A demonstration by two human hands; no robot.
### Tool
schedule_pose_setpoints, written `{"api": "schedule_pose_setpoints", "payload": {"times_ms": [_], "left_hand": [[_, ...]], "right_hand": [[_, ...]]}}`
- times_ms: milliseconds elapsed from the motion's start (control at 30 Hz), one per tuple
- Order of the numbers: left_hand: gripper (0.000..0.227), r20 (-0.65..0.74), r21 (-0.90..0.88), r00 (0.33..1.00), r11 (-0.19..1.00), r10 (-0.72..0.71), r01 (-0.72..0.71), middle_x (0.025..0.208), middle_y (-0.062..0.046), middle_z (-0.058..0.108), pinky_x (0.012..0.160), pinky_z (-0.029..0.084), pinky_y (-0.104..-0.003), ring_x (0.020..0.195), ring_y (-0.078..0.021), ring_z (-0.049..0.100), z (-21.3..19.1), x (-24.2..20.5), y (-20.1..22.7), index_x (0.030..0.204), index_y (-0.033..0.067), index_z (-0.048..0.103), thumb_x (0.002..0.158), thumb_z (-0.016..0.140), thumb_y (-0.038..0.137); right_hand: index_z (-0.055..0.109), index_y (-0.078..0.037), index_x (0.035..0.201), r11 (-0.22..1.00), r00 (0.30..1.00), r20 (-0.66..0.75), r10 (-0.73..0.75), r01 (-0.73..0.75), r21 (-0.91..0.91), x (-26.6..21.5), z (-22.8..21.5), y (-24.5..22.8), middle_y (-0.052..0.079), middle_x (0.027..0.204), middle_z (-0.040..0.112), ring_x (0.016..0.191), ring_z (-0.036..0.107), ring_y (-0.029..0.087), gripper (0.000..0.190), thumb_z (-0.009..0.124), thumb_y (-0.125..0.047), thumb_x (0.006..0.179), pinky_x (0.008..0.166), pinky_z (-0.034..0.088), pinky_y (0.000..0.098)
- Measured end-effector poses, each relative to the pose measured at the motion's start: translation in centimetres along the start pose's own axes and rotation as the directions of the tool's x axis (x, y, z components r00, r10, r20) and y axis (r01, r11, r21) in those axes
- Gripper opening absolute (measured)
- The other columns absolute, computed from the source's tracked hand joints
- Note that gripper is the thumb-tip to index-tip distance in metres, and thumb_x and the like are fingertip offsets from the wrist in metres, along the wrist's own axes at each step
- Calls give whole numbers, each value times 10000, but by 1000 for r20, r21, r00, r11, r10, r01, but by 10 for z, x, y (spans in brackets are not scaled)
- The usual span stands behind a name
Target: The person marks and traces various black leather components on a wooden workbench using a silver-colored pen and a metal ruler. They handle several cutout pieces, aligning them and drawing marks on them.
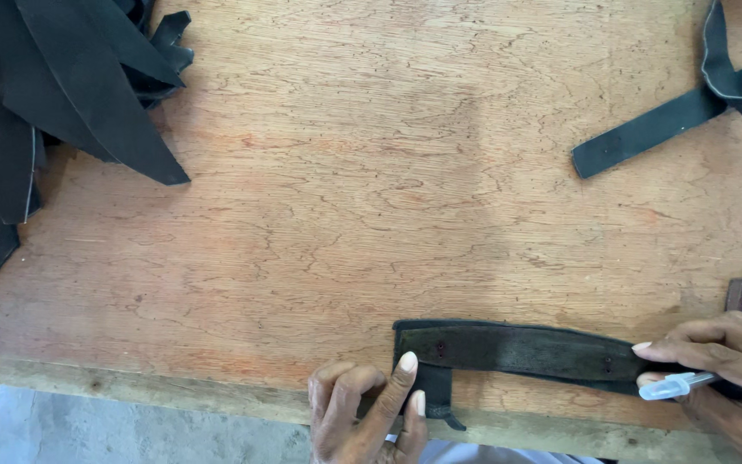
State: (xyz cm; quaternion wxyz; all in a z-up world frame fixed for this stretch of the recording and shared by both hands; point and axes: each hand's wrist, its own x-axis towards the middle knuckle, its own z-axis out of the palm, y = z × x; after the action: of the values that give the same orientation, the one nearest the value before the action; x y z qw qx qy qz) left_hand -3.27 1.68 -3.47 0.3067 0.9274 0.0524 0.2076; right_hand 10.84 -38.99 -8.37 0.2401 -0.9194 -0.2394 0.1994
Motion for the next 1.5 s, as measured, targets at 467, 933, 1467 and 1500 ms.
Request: {"api": "schedule_pose_setpoints", "payload": {"times_ms": [467,933,1467,1500], "left_hand": [[466,16,-18,996,996,87,-86,896,-11,560,825,523,-416,845,-194,555,-5,5,-5,1210,128,782,755,844,204],[318,7,247,964,934,266,-259,1128,18,691,878,485,-418,1021,-200,607,13,-4,-26,1089,165,786,844,712,353],[428,339,295,919,906,200,-305,1297,-138,637,1096,443,-498,1214,-281,600,5,9,16,1302,129,700,1037,506,403],[508,393,283,891,892,227,-352,1333,-158,620,1107,449,-484,1242,-293,595,9,7,18,1302,49,687,1054,464,433]], "right_hand": [[816,-303,1128,997,998,-11,-68,68,-35,14,9,3,-46,978,725,851,685,114,500,884,-331,634,744,532,301],[838,-332,1167,998,1000,28,9,-11,55,5,-15,-23,-49,1027,736,888,705,93,476,879,-244,700,713,544,268],[836,-236,1090,975,979,-71,193,-183,123,13,-25,-77,-14,1040,707,926,668,135,527,855,-52,596,759,540,300],[840,-232,1086,974,975,-106,196,-181,134,10,-25,-82,2,1055,689,960,661,152,549,847,-27,577,781,542,309]]}}
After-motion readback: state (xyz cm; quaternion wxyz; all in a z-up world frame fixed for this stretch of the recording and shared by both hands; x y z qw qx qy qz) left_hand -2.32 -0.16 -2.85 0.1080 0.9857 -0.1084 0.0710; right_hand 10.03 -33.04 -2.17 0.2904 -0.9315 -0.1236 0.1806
